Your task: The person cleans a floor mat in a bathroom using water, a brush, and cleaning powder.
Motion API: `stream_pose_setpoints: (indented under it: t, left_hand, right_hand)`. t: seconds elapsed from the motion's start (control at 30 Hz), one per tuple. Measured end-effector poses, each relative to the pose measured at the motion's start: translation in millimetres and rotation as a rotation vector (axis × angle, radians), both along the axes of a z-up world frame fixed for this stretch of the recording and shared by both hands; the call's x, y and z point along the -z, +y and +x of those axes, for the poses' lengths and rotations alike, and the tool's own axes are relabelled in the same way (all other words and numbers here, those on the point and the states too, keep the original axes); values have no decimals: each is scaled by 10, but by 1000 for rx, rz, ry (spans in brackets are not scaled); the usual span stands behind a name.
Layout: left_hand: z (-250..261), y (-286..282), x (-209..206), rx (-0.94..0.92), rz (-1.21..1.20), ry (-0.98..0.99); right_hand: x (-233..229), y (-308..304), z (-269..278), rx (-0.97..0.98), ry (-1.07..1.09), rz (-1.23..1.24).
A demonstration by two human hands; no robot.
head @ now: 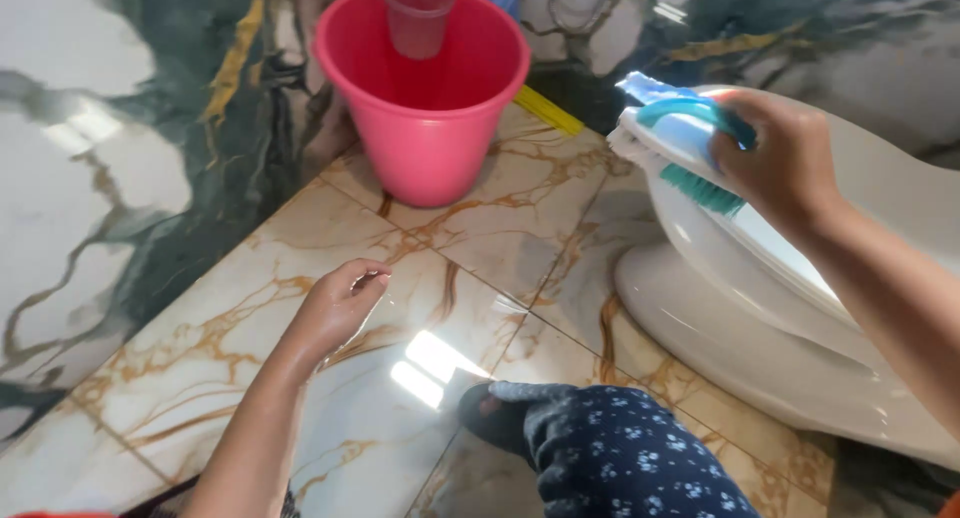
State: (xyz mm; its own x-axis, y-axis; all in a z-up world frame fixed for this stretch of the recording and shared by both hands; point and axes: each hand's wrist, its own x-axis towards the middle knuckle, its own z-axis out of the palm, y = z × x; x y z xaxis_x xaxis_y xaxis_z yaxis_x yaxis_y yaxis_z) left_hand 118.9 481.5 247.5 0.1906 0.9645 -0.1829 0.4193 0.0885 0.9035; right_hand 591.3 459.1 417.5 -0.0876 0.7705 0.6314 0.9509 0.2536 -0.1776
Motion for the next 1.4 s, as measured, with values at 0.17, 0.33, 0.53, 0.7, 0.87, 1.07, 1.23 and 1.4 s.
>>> stream_pose_setpoints:
  t: [0.17, 0.33, 0.53, 0.7, 0.87, 1.07, 1.23, 1.4]
  left_hand:
    - [-429, -398, 403, -138, 134, -237]
    - [-446, -1381, -127, -448, 685, 30]
    - [-710, -1822, 271, -643, 569, 336]
    - [-963, -2183, 570, -756, 465, 392]
    - [-1208, -2437, 875, -702, 474, 493]
    - [-1393, -2736, 1187, -627, 325, 557]
    - [-1548, -3052, 1551, -645, 131, 650]
    - [-1584, -3589, 1819, -781, -24, 663]
  right_hand:
    - [-61, 5, -1556, -227, 30, -271]
    - [667, 82, -2747, -665, -97, -380]
    - [758, -465, -4004, -816, -216, -894]
    - [1133, -626, -4426, -1044, -332, -852]
    - [1681, -624, -4570, -1307, -303, -708]
    - [2106, -746, -4790, -1275, -253, -866]
    - [2687, -506, -5124, -1264, -125, -940]
    - [3344, 252, -5683, -1334, -130, -681]
